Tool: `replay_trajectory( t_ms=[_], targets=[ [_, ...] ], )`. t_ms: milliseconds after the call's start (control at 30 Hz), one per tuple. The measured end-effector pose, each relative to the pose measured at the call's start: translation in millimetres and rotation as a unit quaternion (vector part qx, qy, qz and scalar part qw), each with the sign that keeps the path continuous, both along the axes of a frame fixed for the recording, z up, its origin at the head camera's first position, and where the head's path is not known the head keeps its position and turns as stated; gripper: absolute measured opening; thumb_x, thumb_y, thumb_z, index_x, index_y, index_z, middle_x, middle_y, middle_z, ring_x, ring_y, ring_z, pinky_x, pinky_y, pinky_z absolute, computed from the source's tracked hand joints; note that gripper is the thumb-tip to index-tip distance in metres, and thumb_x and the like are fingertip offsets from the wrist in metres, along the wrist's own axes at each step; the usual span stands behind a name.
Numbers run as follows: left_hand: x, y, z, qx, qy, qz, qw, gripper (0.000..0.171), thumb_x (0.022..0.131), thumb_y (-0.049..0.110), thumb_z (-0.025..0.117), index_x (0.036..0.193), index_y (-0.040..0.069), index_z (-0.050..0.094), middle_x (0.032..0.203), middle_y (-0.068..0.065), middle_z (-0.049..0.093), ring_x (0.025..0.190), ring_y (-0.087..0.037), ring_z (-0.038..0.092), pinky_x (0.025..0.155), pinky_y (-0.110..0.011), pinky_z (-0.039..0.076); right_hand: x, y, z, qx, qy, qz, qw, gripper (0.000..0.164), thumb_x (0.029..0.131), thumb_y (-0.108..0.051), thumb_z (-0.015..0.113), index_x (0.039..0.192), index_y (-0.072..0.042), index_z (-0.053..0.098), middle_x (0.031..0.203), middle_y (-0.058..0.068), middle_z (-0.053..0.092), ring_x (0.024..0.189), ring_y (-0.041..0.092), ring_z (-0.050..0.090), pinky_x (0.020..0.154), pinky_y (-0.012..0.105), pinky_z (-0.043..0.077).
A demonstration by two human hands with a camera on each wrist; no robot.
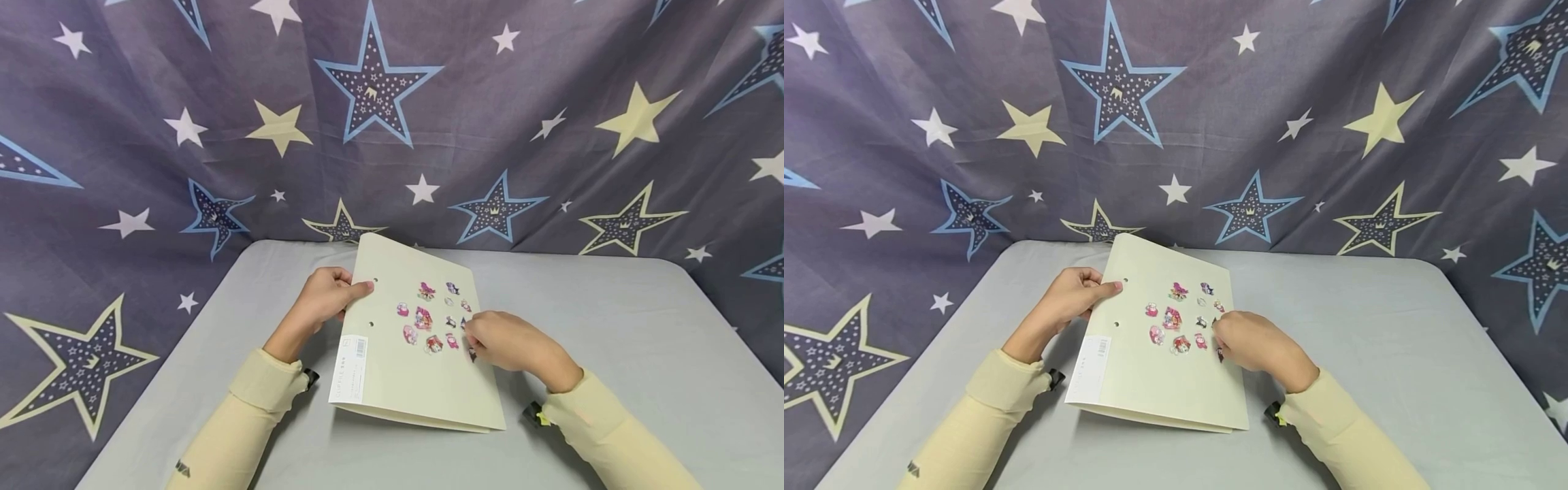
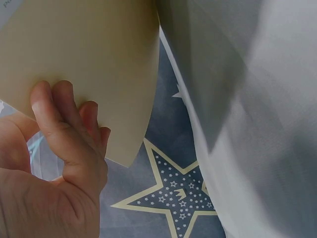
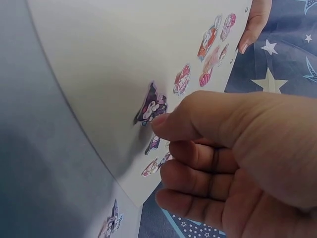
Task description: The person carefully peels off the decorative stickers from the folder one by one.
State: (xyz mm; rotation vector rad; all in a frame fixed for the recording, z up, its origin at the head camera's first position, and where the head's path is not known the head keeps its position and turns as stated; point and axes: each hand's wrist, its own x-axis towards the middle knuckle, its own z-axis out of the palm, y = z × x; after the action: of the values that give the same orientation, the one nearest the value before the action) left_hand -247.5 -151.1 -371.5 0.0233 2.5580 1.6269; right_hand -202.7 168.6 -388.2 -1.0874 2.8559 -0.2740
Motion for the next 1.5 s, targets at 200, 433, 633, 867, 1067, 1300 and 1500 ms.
replay_trajectory(
  t_ms=[200,433,633,867,1067,1300,1500],
  targets=[
    [-0.7,-0.9,-0.1,0.000,-0.002,0.002,1.0000,0.039,0.080,0.035,0.076,0.092,0.002,0.061,0.073,-0.012,0.067,0.057,-0.024,0.065,0.056,-0.050,0.055,0.1,0.8,2.7,-0.004,-0.007,0.000,1.000,0.031,0.086,-0.003,0.060,0.062,-0.018,0.047,0.059,-0.006,0.039,0.057,0.010,0.036,0.053,0.023,0.033],
    [-0.3,-0.7,-0.2,-0.002,-0.004,0.002,1.0000,0.040,0.079,0.037,0.076,0.093,0.002,0.061,0.073,-0.012,0.067,0.058,-0.024,0.065,0.058,-0.051,0.055,0.3,2.0,4.1,0.000,-0.007,0.000,1.000,0.031,0.084,-0.002,0.060,0.061,-0.019,0.047,0.060,-0.008,0.040,0.058,0.009,0.037,0.054,0.023,0.034],
    [-1.5,-0.4,-0.5,-0.005,-0.001,0.002,1.0000,0.040,0.079,0.037,0.076,0.092,0.002,0.061,0.072,-0.011,0.066,0.058,-0.025,0.065,0.062,-0.056,0.053,0.2,3.5,5.8,0.002,-0.013,0.000,1.000,0.031,0.082,-0.001,0.060,0.061,-0.020,0.047,0.059,-0.008,0.040,0.058,0.009,0.037,0.054,0.023,0.034],
    [-1.5,-0.2,-0.6,-0.004,-0.002,-0.001,1.0000,0.041,0.079,0.037,0.076,0.092,0.002,0.060,0.071,-0.011,0.067,0.058,-0.025,0.065,0.062,-0.057,0.053,-0.2,4.4,6.6,0.001,-0.009,0.001,1.000,0.030,0.081,-0.002,0.061,0.062,-0.021,0.049,0.060,-0.010,0.044,0.058,0.009,0.040,0.055,0.023,0.036],
    [-1.1,-0.4,-0.4,-0.005,-0.001,-0.001,1.0000,0.041,0.079,0.038,0.076,0.092,0.002,0.061,0.071,-0.012,0.067,0.057,-0.024,0.065,0.061,-0.056,0.053,0.6,5.3,7.4,-0.008,-0.013,0.007,1.000,0.029,0.081,0.000,0.061,0.063,-0.020,0.049,0.061,-0.009,0.044,0.058,0.010,0.040,0.054,0.023,0.036],
    [-1.2,-0.2,-0.4,-0.006,-0.002,0.000,1.0000,0.040,0.079,0.037,0.076,0.092,0.002,0.060,0.071,-0.011,0.066,0.057,-0.024,0.064,0.062,-0.058,0.052,1.4,5.0,9.3,-0.009,-0.017,0.006,1.000,0.029,0.081,0.000,0.060,0.062,-0.019,0.049,0.061,-0.008,0.044,0.058,0.010,0.040,0.054,0.024,0.036],
    [-1.2,0.0,-0.5,-0.005,-0.005,-0.001,1.0000,0.040,0.080,0.036,0.076,0.093,0.002,0.060,0.072,-0.012,0.067,0.057,-0.024,0.064,0.063,-0.059,0.052,1.2,4.8,10.3,-0.008,-0.012,0.007,1.000,0.029,0.081,0.000,0.059,0.062,-0.020,0.050,0.061,-0.009,0.044,0.058,0.009,0.040,0.054,0.024,0.037]
  ],
)
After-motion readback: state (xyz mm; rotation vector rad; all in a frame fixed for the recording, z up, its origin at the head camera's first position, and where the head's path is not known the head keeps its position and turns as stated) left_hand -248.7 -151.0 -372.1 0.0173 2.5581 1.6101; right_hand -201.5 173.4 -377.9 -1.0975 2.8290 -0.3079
